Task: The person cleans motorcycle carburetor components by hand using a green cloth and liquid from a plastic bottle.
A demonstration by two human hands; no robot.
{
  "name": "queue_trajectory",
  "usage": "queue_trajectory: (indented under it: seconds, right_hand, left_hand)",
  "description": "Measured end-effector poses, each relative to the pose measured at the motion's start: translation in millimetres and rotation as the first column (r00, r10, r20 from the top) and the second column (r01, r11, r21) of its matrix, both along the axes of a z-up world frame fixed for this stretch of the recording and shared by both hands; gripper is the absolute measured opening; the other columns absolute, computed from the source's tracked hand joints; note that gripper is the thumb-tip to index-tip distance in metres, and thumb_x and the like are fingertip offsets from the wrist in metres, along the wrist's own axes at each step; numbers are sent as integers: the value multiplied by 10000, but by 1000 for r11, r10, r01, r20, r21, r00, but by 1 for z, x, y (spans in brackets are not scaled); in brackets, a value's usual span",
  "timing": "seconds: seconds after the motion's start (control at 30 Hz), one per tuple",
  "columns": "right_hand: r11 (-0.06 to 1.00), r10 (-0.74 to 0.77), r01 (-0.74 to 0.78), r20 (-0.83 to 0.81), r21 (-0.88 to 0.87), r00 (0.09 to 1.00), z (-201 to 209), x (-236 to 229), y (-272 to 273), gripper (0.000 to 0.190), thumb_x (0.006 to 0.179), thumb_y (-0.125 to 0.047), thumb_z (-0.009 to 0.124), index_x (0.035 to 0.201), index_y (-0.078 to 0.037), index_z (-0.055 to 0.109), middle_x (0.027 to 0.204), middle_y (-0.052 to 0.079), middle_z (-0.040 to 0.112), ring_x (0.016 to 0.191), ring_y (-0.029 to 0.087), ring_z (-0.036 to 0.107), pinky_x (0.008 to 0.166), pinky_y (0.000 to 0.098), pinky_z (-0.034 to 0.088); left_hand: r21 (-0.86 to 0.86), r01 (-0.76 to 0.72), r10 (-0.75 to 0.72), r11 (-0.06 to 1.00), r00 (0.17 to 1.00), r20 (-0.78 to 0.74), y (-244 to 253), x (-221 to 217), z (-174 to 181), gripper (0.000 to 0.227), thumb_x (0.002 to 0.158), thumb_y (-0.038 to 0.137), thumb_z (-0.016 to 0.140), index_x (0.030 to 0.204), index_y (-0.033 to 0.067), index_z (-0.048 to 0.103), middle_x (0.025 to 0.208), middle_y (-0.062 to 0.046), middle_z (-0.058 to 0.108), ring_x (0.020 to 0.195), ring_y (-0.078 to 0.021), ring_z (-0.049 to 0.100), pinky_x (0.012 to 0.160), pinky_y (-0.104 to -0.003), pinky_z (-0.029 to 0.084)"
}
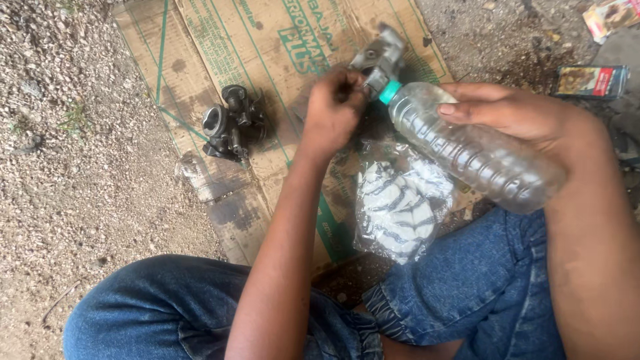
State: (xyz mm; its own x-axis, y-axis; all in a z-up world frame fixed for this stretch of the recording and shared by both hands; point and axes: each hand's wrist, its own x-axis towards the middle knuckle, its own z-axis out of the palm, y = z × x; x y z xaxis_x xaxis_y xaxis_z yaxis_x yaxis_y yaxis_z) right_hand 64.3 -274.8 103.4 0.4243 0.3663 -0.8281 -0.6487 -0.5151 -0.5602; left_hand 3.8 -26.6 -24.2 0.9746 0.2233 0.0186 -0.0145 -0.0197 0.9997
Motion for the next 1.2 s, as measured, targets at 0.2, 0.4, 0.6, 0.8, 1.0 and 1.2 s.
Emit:
queue_trajectory:
  seconds: [0.2, 0.4, 0.6, 0.8, 1.0, 1.2]
  right_hand:
    - [987, 129, -130, -13, -99, 992, 13, -10, 15, 788, 801, -420, 707, 1538, -354, 437, 1217, 201, 753, 795, 345, 775, 583, 485, 641]
    - [953, 185, -169, 40, -252, 982, 26, -14, 31, 739, 849, -432, 690, 1544, -338, 456, 1282, 180, 740, 948, 329, 775, 706, 517, 639]
    - [959, 36, -44, -34, -279, 999, 30, -21, 30, 735, 847, -397, 698, 1545, -388, 468, 1275, 215, 717, 879, 382, 775, 644, 522, 619]
    - [979, 175, -159, 121, -126, 977, 0, -5, 0, 778, 881, -371, 681, 1625, -341, 457, 1390, 184, 659, 1104, 378, 714, 849, 553, 568]
    - [915, 383, -316, 296, -251, 875, -3, 5, -11, 778, 877, -470, 627, 1578, -264, 361, 1488, 81, 593, 1438, 210, 501, 1198, 406, 330]
    - [900, 386, -317, 211, -298, 898, 1, 1, -8, 775, 886, -489, 631, 1593, -328, 357, 1493, 107, 587, 1361, 310, 553, 1106, 517, 445]
  left_hand:
    - [260, -177, 156, 949, 983, 98, -11, -6, 9, 157, 997, 155, 662, 964, 3, 640, 867, -136, 668, 764, -221, 617, 730, -353, 506]
    - [108, -189, 202, 976, 970, -132, 14, -2, 18, 290, 1021, 275, 674, 904, 10, 670, 766, -74, 645, 720, -136, 555, 676, -327, 506]
    - [53, -66, 75, 996, 979, -190, 17, -2, 30, 211, 892, 207, 774, 909, 38, 648, 811, -31, 668, 715, -112, 597, 675, -285, 514]
    - [239, -21, 36, 971, 997, -63, 13, -4, 22, 179, 886, 154, 806, 883, 24, 683, 912, -61, 576, 773, -154, 539, 705, -318, 487]
    - [405, -32, 44, 914, 999, -20, 9, -6, 36, 299, 812, 177, 846, 874, 19, 600, 938, -88, 558, 810, -233, 565, 744, -361, 495]
    - [818, -131, -137, 560, 959, 247, 4, -30, 36, 397, 774, 136, 812, 1117, 52, 630, 1223, -136, 572, 1162, -364, 506, 972, -516, 407]
